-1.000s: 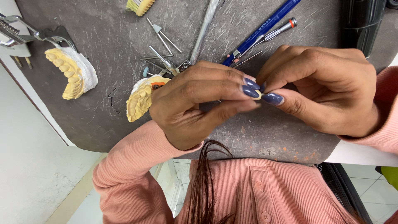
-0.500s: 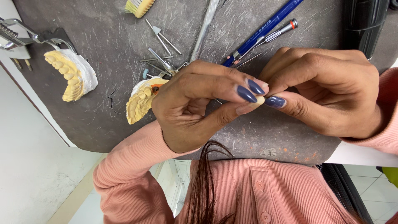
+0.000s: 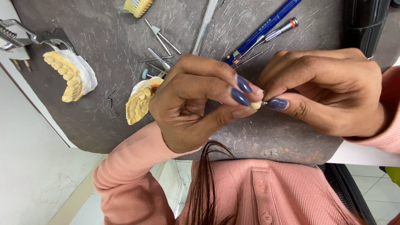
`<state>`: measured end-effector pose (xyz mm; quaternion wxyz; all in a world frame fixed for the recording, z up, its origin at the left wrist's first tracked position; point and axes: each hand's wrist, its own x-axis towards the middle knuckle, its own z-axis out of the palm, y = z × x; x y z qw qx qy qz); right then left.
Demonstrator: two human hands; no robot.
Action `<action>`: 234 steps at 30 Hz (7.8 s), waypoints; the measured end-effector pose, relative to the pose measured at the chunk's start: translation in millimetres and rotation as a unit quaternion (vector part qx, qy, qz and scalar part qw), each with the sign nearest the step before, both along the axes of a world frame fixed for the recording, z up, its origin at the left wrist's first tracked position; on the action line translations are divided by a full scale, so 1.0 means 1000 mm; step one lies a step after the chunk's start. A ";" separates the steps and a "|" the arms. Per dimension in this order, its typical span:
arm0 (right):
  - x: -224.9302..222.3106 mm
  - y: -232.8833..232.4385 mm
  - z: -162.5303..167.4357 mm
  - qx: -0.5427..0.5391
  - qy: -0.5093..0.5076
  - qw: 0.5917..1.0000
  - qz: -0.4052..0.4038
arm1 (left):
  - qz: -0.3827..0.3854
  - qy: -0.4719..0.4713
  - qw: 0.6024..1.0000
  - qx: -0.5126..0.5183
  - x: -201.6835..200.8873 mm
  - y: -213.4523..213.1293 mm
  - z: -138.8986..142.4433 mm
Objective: The person sits at a dental laboratory bench and fits a small dental crown by hand, holding it between the fingers and checking it against a stone model. They pick up a rotary handpiece and grind the crown, then continue manipulating and fitting it by hand.
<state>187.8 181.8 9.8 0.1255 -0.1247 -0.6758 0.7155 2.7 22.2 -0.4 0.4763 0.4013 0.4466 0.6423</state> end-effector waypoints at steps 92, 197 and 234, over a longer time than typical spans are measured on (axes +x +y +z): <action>0.006 -0.001 0.000 0.001 -0.067 0.997 -0.041 | -0.009 0.298 0.954 -0.039 0.000 0.000 0.006; 0.015 -0.004 -0.009 0.041 -0.039 0.997 -0.047 | -0.146 -0.098 0.970 -0.166 0.001 -0.010 -0.001; 0.007 0.014 -0.024 -0.023 0.134 0.986 0.096 | -0.127 0.137 0.982 0.021 -0.005 -0.004 -0.005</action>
